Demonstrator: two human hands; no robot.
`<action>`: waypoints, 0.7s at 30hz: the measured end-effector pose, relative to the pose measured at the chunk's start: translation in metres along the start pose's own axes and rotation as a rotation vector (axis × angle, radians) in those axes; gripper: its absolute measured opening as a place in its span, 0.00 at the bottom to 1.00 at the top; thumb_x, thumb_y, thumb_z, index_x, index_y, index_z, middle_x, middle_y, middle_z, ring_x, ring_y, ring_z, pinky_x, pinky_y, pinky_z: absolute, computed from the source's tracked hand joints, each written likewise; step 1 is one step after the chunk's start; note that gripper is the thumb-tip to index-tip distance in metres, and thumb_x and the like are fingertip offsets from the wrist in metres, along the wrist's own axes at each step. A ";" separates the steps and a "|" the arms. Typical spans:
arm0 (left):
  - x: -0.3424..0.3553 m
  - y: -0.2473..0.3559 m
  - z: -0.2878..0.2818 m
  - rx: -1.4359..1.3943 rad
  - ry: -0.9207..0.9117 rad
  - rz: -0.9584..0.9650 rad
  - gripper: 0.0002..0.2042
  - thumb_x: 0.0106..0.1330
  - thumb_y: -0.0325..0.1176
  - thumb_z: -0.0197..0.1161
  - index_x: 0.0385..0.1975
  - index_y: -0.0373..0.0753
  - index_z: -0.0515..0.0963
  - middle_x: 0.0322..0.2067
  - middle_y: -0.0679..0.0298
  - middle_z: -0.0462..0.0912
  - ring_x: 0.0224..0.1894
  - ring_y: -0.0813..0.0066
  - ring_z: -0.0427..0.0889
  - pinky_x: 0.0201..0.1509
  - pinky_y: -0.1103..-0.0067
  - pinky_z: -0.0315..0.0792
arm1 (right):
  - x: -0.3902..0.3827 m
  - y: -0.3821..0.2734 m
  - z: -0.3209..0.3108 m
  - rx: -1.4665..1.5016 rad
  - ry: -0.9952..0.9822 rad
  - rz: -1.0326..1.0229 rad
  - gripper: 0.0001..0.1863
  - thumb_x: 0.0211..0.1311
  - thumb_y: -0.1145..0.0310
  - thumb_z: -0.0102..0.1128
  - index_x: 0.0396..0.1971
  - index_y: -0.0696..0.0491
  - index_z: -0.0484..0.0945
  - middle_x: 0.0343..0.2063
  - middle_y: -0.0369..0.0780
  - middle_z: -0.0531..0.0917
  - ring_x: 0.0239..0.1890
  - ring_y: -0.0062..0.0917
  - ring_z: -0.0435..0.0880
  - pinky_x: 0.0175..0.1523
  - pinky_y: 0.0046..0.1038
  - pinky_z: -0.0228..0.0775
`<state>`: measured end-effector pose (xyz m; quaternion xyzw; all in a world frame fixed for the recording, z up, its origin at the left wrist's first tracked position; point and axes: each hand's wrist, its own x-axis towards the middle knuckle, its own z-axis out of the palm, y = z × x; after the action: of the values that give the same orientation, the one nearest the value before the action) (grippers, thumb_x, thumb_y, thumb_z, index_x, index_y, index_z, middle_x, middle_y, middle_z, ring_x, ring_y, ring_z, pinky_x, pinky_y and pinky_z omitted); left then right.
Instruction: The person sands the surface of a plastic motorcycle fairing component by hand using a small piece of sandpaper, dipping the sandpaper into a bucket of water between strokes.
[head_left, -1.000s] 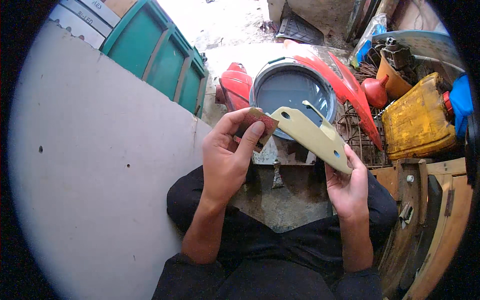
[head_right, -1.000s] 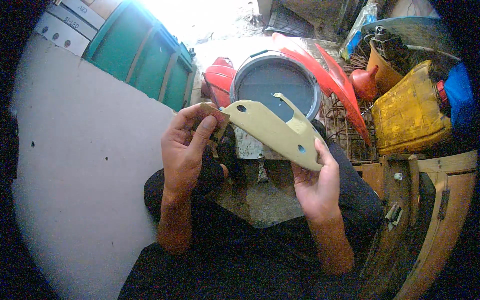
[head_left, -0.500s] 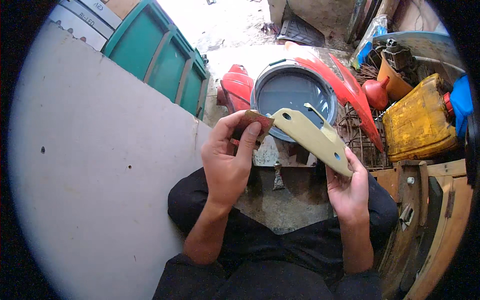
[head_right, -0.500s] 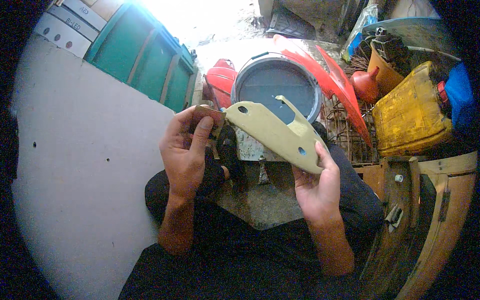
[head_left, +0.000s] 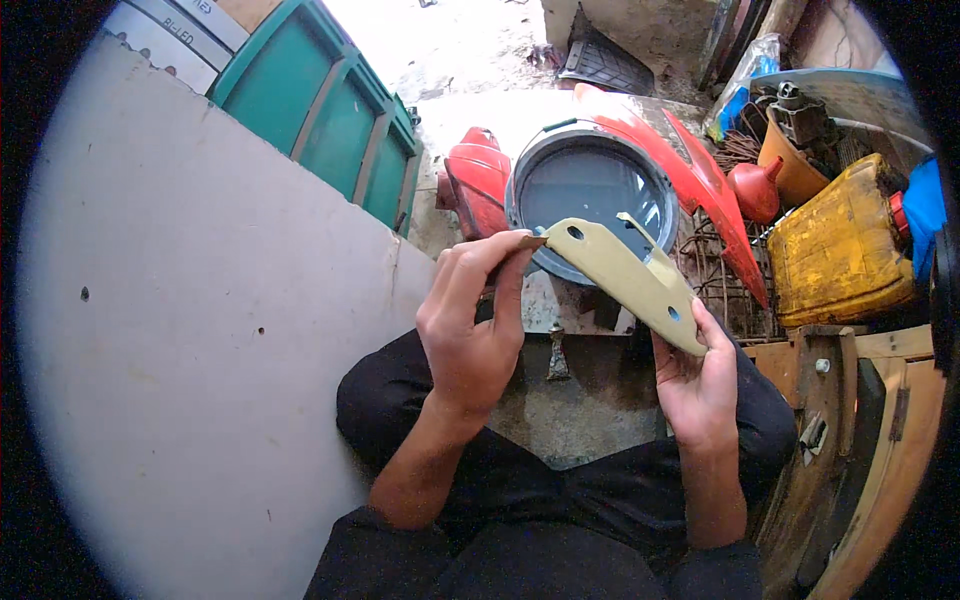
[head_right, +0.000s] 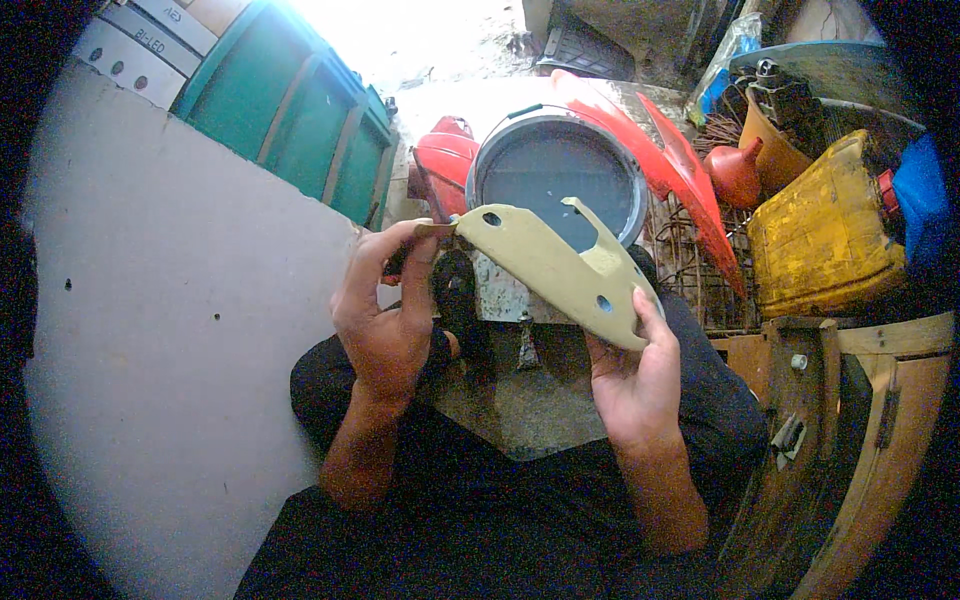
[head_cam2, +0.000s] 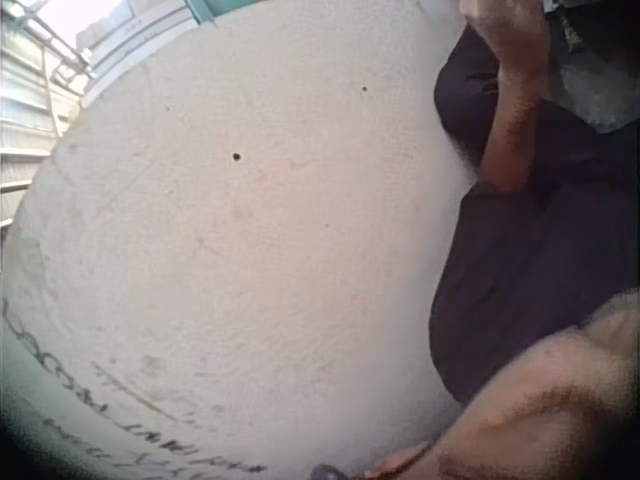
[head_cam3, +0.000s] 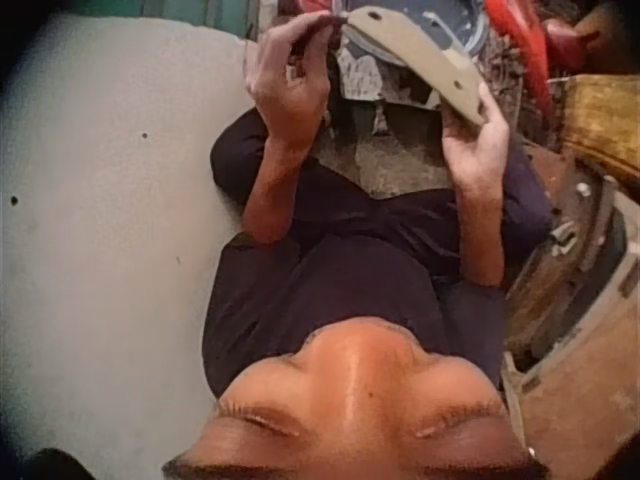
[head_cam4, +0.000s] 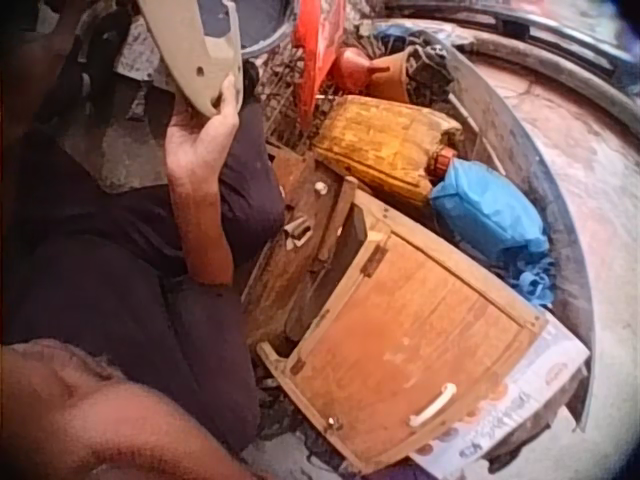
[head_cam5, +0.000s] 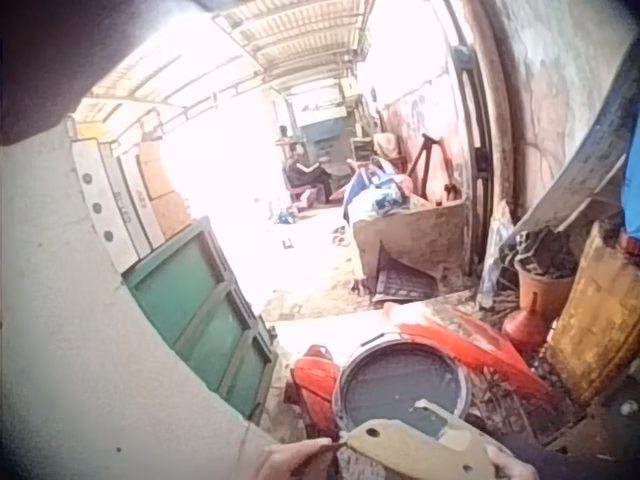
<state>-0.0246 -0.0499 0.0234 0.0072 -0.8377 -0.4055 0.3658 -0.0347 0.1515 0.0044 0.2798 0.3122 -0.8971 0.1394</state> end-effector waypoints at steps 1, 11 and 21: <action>0.000 -0.001 0.000 0.013 0.006 0.043 0.08 0.55 0.20 0.62 0.35 0.35 0.77 0.30 0.59 0.80 0.31 0.66 0.78 0.33 0.77 0.71 | 0.000 0.000 -0.001 -0.002 0.002 -0.002 0.15 0.64 0.65 0.48 0.48 0.54 0.70 0.43 0.36 0.77 0.44 0.23 0.77 0.45 0.24 0.73; -0.003 -0.004 0.004 0.083 -0.041 0.131 0.08 0.55 0.19 0.62 0.35 0.34 0.78 0.32 0.56 0.80 0.34 0.66 0.79 0.38 0.77 0.73 | -0.002 0.000 -0.003 -0.002 -0.002 -0.064 0.16 0.62 0.65 0.52 0.49 0.53 0.69 0.43 0.36 0.77 0.44 0.22 0.77 0.46 0.25 0.73; -0.003 0.001 0.003 -0.034 -0.104 -0.054 0.08 0.57 0.20 0.61 0.36 0.34 0.79 0.32 0.58 0.78 0.35 0.70 0.78 0.39 0.79 0.71 | -0.008 0.002 0.001 -0.018 -0.001 -0.157 0.19 0.62 0.64 0.53 0.51 0.53 0.67 0.45 0.36 0.76 0.46 0.23 0.77 0.48 0.26 0.74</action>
<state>-0.0238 -0.0464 0.0212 0.0024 -0.8479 -0.4293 0.3110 -0.0280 0.1500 0.0093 0.2526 0.3412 -0.9026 0.0715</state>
